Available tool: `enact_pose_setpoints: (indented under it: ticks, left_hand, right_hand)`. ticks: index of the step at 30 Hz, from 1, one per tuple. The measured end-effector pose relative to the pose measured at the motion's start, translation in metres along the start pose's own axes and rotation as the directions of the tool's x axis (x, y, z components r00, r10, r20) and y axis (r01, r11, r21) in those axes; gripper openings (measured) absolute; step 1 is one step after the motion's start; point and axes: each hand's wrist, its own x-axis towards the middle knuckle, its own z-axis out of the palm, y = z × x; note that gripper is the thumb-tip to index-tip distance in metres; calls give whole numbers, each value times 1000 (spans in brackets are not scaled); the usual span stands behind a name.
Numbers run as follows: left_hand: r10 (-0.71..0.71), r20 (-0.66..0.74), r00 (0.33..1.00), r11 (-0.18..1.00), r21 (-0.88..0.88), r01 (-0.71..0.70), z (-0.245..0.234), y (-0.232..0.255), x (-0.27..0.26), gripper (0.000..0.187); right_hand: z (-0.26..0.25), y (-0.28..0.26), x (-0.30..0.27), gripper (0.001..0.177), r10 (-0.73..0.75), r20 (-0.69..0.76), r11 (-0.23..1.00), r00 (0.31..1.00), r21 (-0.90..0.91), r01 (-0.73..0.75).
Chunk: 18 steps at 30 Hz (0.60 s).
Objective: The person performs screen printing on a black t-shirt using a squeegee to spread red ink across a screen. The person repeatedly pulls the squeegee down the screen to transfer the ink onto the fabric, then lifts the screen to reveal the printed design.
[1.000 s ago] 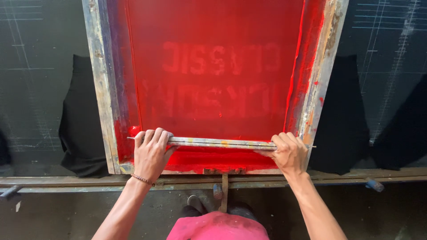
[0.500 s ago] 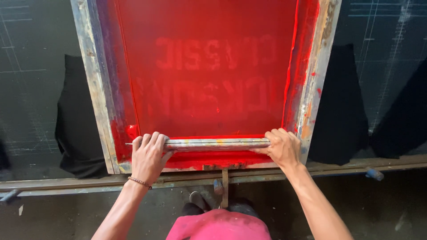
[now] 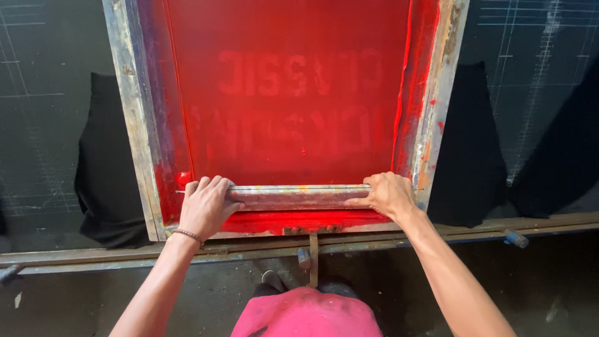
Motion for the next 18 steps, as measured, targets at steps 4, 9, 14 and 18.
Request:
enact_pose_setpoints:
  ticks: [4, 9, 14, 18]
  left_hand:
    - [4, 60, 998, 998, -57, 0, -12, -4, 8, 51]
    - [21, 191, 981, 990, -141, 6, -39, -8, 20, 48]
    - [44, 330, 943, 983, -181, 18, -40, -28, 55, 55]
    - [16, 424, 906, 983, -172, 62, -94, -36, 94, 55]
  right_hand:
    - [-2, 0, 12, 71, 16, 22, 1000, 1000, -2, -16]
    - [-6, -2, 33, 62, 3, 154, 1000, 988, 6, -4]
    - [-27, -8, 48, 60, 0, 252, 999, 968, 52, -13]
    - [-72, -10, 75, 56, -16, 295, 996, 955, 92, -11]
